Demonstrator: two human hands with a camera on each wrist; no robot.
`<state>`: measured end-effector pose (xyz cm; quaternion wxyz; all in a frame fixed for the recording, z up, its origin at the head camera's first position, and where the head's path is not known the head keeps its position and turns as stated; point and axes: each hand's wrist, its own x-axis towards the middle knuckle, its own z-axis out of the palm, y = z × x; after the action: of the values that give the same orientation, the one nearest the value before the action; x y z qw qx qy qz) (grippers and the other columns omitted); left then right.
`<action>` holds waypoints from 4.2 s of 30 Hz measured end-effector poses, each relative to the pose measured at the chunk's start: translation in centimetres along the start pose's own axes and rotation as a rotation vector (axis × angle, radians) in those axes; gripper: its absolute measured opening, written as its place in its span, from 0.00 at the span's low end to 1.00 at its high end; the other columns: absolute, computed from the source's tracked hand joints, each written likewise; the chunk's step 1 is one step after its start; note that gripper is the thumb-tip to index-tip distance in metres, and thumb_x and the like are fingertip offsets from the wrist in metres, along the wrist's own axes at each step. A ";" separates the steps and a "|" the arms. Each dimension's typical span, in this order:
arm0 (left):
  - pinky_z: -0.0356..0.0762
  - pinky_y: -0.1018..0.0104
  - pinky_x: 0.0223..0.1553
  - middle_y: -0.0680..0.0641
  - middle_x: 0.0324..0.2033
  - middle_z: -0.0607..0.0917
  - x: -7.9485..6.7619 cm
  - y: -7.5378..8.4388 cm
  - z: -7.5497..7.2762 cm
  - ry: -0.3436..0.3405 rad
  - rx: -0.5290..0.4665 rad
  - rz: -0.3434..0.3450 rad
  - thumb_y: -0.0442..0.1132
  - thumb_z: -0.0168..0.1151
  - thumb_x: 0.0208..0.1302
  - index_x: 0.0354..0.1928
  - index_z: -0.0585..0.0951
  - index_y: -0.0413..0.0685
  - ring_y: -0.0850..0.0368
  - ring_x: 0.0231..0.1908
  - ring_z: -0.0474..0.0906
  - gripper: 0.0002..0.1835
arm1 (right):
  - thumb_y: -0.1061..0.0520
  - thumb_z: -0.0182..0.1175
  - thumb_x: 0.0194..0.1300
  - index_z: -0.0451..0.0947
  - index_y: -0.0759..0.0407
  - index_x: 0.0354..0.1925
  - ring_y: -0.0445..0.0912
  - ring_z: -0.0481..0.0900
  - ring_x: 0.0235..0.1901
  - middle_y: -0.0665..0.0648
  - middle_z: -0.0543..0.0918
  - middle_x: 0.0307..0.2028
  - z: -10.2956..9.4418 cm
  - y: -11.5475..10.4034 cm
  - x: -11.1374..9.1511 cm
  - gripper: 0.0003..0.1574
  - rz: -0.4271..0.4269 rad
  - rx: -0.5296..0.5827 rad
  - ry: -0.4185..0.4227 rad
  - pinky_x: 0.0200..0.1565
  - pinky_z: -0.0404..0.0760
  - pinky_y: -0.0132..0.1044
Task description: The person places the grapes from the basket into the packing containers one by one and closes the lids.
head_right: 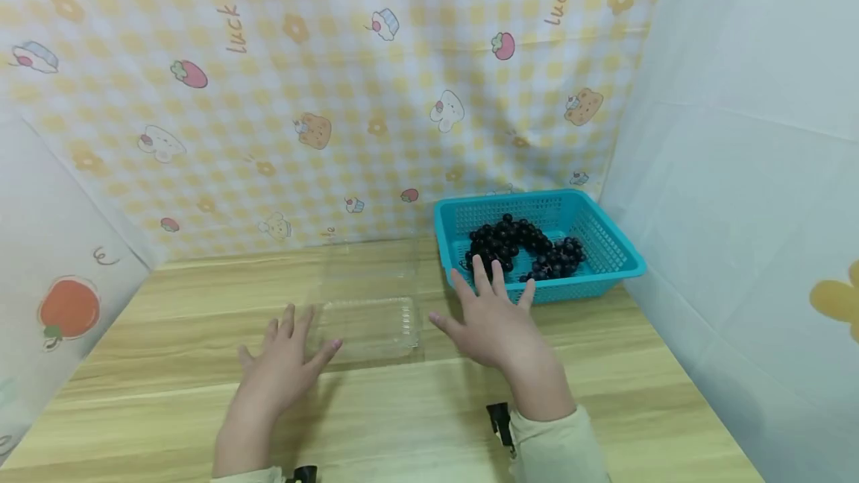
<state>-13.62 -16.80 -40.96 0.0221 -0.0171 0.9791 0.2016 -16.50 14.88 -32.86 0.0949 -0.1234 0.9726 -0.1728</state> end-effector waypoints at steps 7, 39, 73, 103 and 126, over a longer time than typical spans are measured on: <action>0.34 0.11 0.69 0.28 0.84 0.44 0.3 -0.5 0.7 -0.039 -0.080 0.011 0.69 0.51 0.78 0.87 0.48 0.49 0.22 0.81 0.46 0.50 | 0.26 0.51 0.78 0.47 0.46 0.87 0.69 0.31 0.85 0.64 0.35 0.87 -1.9 -0.1 0.3 0.53 0.010 -0.041 0.003 0.71 0.25 0.87; 0.64 0.19 0.69 0.20 0.79 0.55 0.7 -4.3 0.3 -0.283 -0.385 0.006 0.68 0.51 0.79 0.84 0.28 0.39 0.14 0.73 0.62 0.59 | 0.47 0.54 0.84 0.59 0.58 0.83 0.67 0.59 0.81 0.67 0.61 0.82 -9.8 3.8 9.3 0.39 -0.188 -0.331 -0.285 0.78 0.66 0.66; 0.67 0.19 0.68 0.20 0.76 0.62 0.8 -3.8 0.7 -0.237 -0.349 0.004 0.66 0.52 0.79 0.84 0.31 0.37 0.17 0.68 0.71 0.58 | 0.63 0.56 0.79 0.57 0.52 0.84 0.66 0.69 0.76 0.69 0.51 0.85 -3.9 9.6 13.8 0.42 -0.076 -0.430 -0.354 0.49 0.78 0.49; 0.66 0.19 0.68 0.22 0.76 0.63 0.8 -4.0 1.0 -0.229 -0.347 -0.021 0.70 0.51 0.78 0.85 0.31 0.41 0.16 0.68 0.71 0.58 | 0.49 0.57 0.82 0.83 0.60 0.61 0.52 0.87 0.50 0.60 0.88 0.54 -5.7 10.3 13.5 0.21 -0.097 -0.290 -0.317 0.53 0.88 0.52; 0.68 0.21 0.68 0.23 0.76 0.66 0.8 -4.0 1.0 -0.222 -0.339 -0.020 0.69 0.52 0.78 0.85 0.32 0.40 0.19 0.67 0.73 0.58 | 0.42 0.59 0.80 0.82 0.61 0.60 0.55 0.84 0.50 0.66 0.84 0.59 -4.7 6.1 17.2 0.26 0.079 -0.393 -0.242 0.50 0.82 0.49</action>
<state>-14.25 -20.10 -43.54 0.1285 -0.0081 0.9225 0.3638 -35.19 17.23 -33.21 0.1917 -0.1214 0.9731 0.0398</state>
